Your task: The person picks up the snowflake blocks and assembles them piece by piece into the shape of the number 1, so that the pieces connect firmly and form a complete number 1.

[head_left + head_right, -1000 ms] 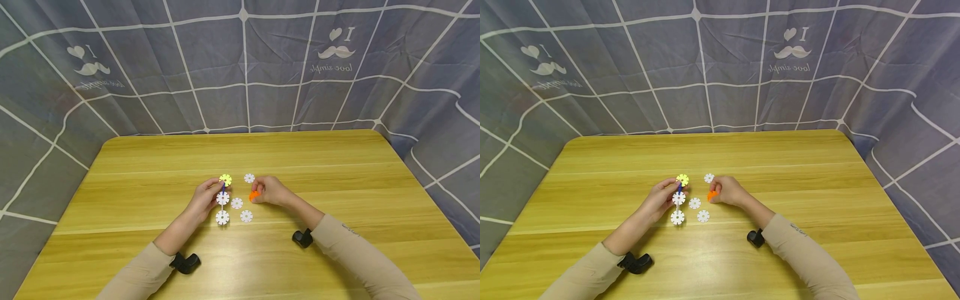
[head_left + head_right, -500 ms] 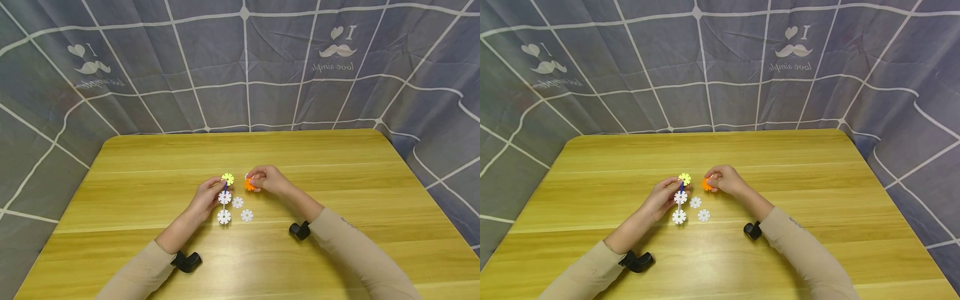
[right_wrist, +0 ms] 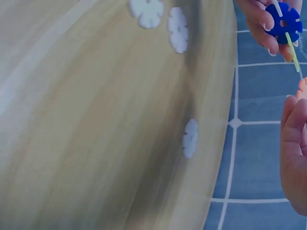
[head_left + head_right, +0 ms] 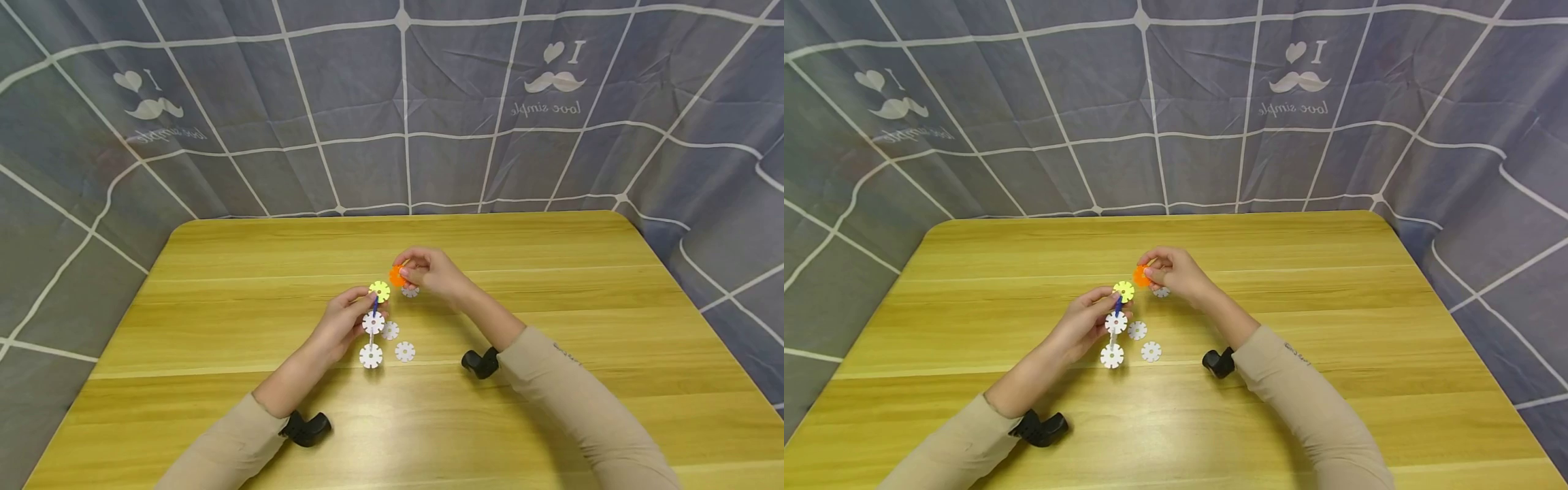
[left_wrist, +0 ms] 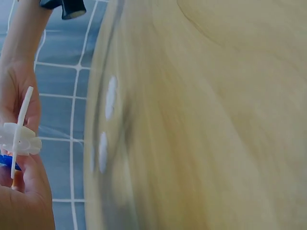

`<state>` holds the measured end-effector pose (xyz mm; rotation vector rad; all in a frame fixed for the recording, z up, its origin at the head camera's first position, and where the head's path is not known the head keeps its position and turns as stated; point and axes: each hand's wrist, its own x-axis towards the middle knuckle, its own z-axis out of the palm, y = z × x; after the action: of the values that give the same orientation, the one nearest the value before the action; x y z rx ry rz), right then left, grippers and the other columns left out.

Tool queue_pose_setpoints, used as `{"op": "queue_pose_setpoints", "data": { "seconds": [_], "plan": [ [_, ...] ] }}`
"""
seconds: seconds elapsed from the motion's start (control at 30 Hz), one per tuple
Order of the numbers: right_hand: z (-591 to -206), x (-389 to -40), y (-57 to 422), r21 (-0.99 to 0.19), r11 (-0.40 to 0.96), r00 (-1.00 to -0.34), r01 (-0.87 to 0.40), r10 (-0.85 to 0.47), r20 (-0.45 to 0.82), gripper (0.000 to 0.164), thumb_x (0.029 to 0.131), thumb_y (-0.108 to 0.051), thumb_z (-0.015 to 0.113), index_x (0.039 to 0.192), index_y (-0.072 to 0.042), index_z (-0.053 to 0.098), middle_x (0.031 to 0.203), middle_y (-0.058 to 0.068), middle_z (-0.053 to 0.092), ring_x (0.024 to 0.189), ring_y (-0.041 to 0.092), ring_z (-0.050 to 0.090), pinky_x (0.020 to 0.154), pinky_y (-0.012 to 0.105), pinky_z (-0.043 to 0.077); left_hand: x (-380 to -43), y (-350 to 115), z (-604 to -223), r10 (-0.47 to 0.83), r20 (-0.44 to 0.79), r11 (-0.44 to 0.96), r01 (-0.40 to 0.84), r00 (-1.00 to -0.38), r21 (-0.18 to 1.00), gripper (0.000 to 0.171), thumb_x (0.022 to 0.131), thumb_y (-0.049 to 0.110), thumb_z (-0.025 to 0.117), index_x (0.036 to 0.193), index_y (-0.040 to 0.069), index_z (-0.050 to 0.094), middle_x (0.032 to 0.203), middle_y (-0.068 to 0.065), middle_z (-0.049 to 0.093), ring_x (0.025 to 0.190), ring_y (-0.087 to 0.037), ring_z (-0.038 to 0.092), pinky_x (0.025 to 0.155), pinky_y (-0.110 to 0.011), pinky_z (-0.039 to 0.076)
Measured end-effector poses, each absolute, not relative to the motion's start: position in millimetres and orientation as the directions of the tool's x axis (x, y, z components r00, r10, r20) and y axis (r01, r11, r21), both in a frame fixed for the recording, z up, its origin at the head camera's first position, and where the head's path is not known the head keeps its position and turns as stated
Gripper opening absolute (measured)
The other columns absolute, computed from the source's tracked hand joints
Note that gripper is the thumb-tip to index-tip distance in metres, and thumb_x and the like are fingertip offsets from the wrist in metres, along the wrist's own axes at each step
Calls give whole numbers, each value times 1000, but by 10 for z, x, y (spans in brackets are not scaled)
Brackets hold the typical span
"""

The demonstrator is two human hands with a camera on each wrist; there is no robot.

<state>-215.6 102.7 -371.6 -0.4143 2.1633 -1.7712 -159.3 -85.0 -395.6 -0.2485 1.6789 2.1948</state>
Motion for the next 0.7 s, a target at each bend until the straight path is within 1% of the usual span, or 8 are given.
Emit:
{"op": "queue_pose_setpoints", "data": {
  "seconds": [0.2, 0.33, 0.47, 0.57, 0.7],
  "plan": [
    [-3644, -2132, 1022, -984, 174, -910, -37, -414, -39, 17, 92, 4, 52, 108, 8, 56, 80, 8, 60, 69, 24, 58, 72, 40, 54, -1533, -792, -3887, 249, -329, -238, -387, -911, 891, 15, 97, 7, 49, 106, -1, 56, 87, -7, 68, 75, -13, 66, 71, -26, 55],
    [-3621, -2101, 1032, -987, 154, -904, -39, -426, -31, 18, 92, 8, 48, 109, 9, 55, 83, 10, 59, 70, 18, 57, 70, 32, 54, -1510, -759, -3858, 268, -319, -246, -385, -909, 889, 13, 97, 7, 48, 104, 0, 56, 90, -10, 68, 76, -15, 67, 71, -27, 55],
    [-3608, -2080, 1042, -991, 124, -899, -46, -438, -14, 18, 92, 8, 48, 109, 11, 54, 89, 12, 60, 68, 13, 56, 65, 22, 52, -1502, -740, -3852, 279, -320, -246, -389, -906, 888, 14, 97, 8, 49, 106, -1, 56, 95, -15, 68, 76, -16, 67, 70, -26, 55],
    [-3598, -2069, 1046, -992, 116, -897, -51, -442, -6, 16, 93, 7, 49, 108, 12, 54, 92, 12, 60, 70, 13, 56, 65, 20, 51, -1498, -735, -3858, 284, -320, -238, -389, -904, 890, 18, 97, 8, 48, 109, -3, 55, 94, -14, 68, 76, -15, 67, 68, -25, 55],
    [-3594, -2060, 1061, -990, 126, -894, -62, -449, -1, 14, 93, 6, 49, 106, 11, 54, 92, 12, 59, 71, 13, 55, 65, 20, 50, -1493, -733, -3861, 291, -316, -235, -388, -903, 891, 20, 98, 8, 48, 113, -4, 54, 94, -13, 68, 75, -15, 67, 68, -25, 55]
  ]
}}
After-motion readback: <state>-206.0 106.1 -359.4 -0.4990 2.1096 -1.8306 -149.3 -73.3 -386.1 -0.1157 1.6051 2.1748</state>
